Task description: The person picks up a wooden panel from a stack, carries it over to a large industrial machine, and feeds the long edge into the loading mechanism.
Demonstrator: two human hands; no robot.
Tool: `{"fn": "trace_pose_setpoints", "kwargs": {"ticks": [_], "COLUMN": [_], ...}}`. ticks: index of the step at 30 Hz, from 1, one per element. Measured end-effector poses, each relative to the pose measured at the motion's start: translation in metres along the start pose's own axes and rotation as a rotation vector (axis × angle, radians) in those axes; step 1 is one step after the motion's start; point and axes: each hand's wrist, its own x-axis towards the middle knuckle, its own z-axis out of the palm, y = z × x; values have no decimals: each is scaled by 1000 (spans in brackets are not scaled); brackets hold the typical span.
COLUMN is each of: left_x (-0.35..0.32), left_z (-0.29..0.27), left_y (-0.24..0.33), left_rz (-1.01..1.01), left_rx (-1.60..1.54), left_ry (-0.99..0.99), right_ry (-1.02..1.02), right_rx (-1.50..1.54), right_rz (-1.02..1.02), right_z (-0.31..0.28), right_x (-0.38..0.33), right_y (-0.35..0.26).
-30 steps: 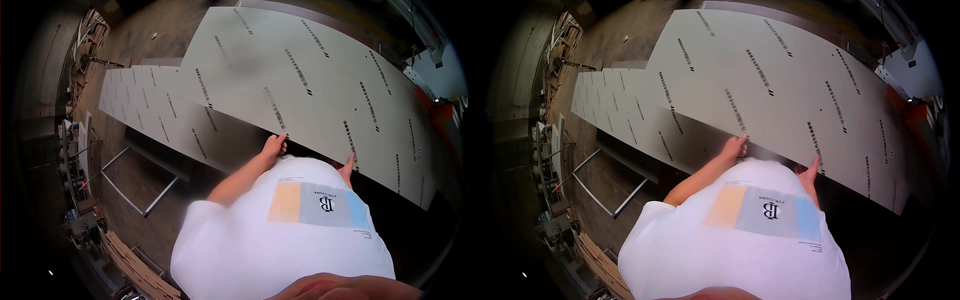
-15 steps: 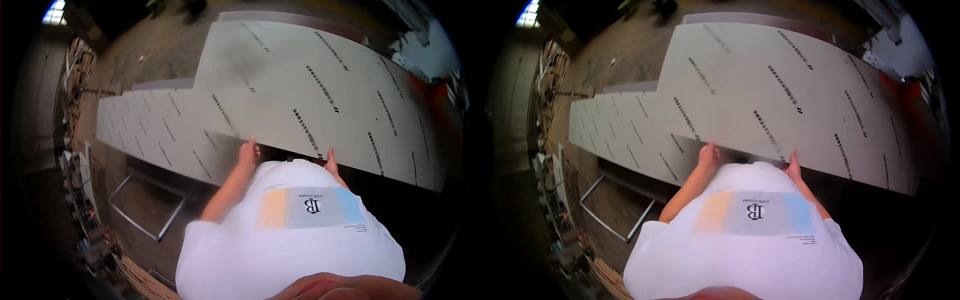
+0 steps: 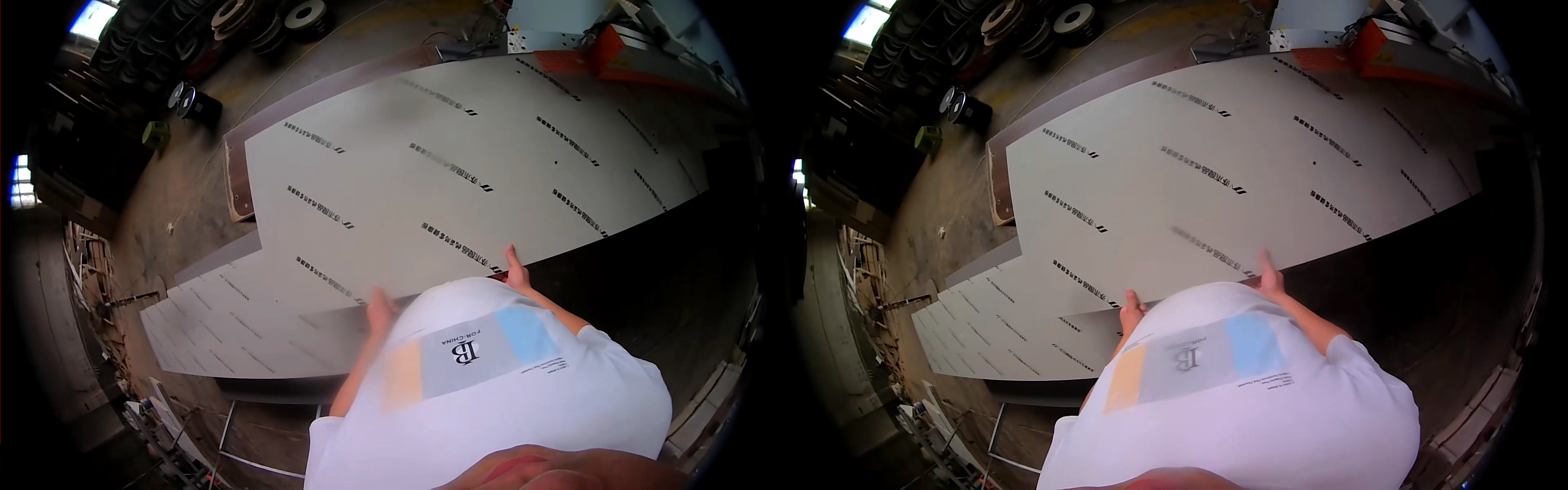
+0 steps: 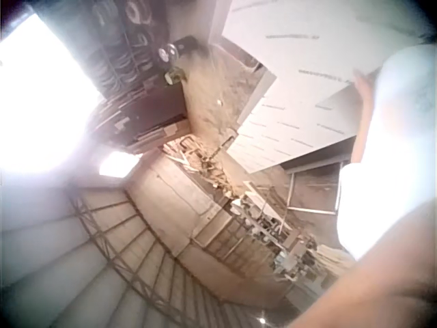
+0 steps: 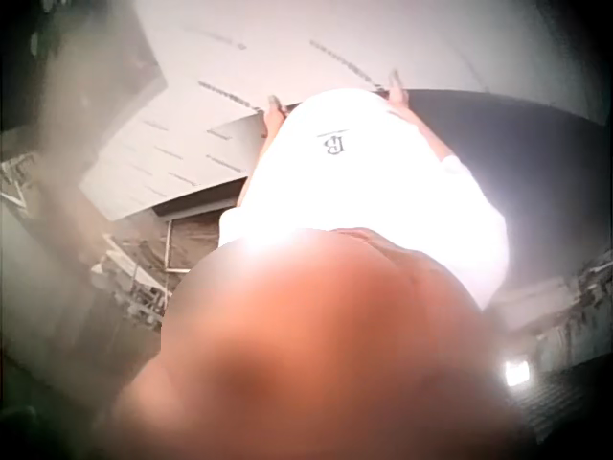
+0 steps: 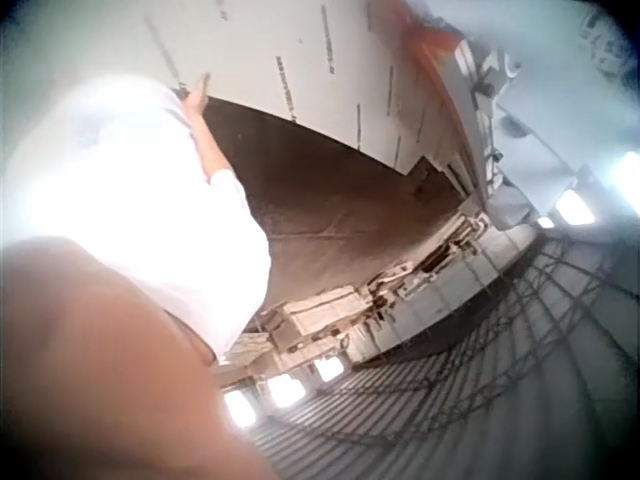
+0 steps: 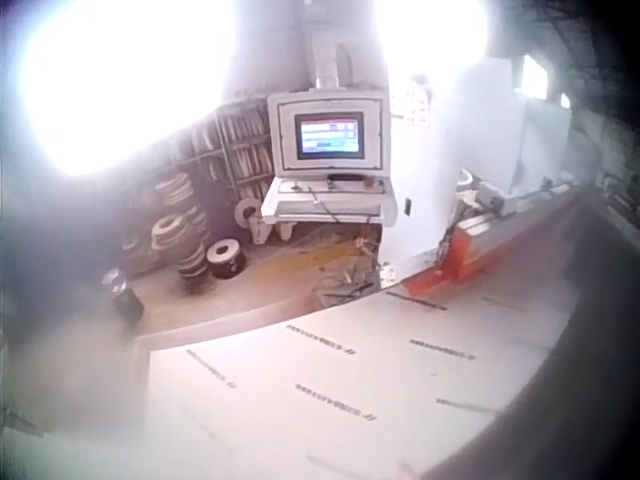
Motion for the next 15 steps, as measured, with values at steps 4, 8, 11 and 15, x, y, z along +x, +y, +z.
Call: {"fn": "trace_pose_setpoints", "kwargs": {"ticks": [4,8,11,15], "left_x": [21,10,6,-3], "left_z": [-18,-27,-46,-102], "left_y": [-19,-6,6,33], "left_rz": [64,223,323,279], "left_rx": [181,405,512,657], "left_ry": [-91,-187,-331,-381], "right_ry": [20,169,128,45], "right_rx": [22,69,221,247], "right_rz": [-28,-131,-148,-167], "right_z": [8,22,34,64], "right_x": [-5,-3,1,1], "right_y": [4,16,28,73]}}
